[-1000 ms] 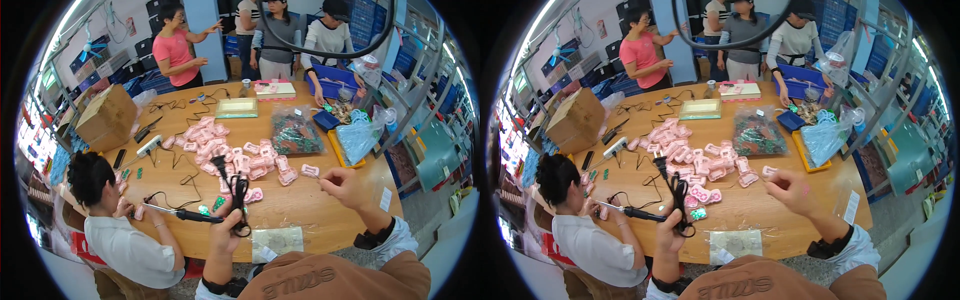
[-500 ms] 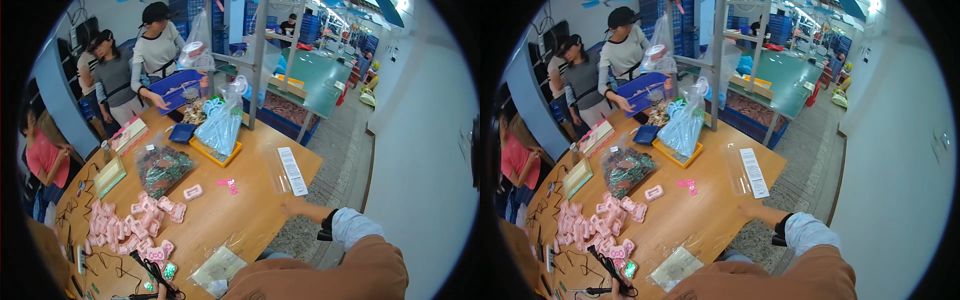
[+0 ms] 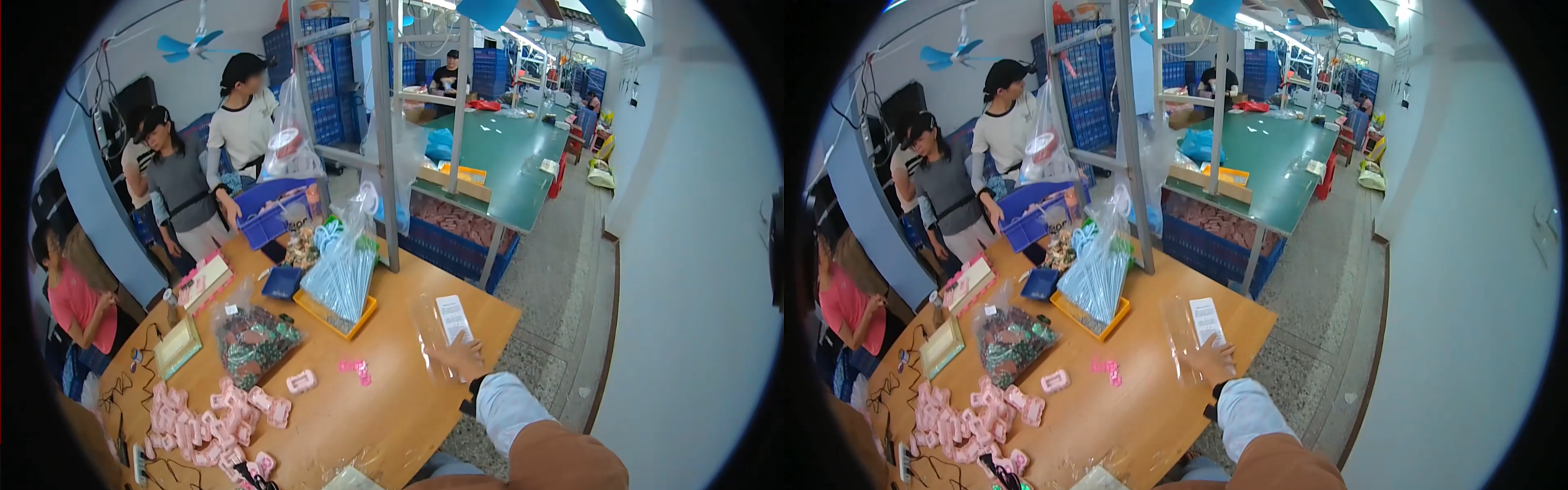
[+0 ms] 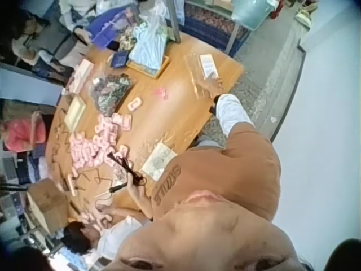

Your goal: The person picks up a tool package and a paper slip, then handles a circuit board and a pink plastic housing. They place the items down to handle a clear plastic sleeve before picking up a soldering iron and its power cord.

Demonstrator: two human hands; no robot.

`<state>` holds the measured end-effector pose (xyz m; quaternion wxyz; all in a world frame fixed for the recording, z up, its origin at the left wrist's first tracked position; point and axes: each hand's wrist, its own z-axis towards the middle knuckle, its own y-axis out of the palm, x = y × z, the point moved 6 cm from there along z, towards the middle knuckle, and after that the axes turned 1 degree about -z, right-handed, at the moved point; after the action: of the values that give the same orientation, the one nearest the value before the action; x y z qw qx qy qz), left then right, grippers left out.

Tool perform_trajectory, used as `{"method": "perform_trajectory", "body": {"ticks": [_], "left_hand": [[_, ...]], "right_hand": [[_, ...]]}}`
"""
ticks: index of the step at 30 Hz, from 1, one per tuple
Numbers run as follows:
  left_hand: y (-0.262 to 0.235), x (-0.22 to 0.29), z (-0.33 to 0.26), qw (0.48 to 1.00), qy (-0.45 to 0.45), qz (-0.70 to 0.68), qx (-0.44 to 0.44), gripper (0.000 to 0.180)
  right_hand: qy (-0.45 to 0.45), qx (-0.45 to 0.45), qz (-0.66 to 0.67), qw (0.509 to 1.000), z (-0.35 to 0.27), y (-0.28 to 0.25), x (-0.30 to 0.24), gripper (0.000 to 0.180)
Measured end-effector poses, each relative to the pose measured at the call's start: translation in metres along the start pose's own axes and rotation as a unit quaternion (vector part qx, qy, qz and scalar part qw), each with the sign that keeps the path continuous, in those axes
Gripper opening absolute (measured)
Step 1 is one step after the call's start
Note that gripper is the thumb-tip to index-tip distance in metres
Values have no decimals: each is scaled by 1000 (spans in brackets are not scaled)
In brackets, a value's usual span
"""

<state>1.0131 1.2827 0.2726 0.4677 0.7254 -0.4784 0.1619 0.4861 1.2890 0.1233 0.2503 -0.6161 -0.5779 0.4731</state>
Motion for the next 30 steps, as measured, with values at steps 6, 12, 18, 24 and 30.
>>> {"method": "perform_trajectory", "body": {"ticks": [6,12,18,24,30], "left_hand": [[-1,-24,-7,998,-11,-11,63,16],[13,-39,-7,997,-15,1,77,14],[20,-37,-11,993,9,-41,113,16],[25,-47,-2,996,35,-43,75,22],[26,-47,-10,991,93,-63,77,26]], "right_hand": [[-89,5,-14,996,-1,-4,-24,99],[-132,-120,143,973,109,61,18,52],[-328,4,166,930,60,-33,3,31],[-340,30,-124,932,-12,-59,-24,33],[-365,-129,82,918,-37,-45,-35,39]]}}
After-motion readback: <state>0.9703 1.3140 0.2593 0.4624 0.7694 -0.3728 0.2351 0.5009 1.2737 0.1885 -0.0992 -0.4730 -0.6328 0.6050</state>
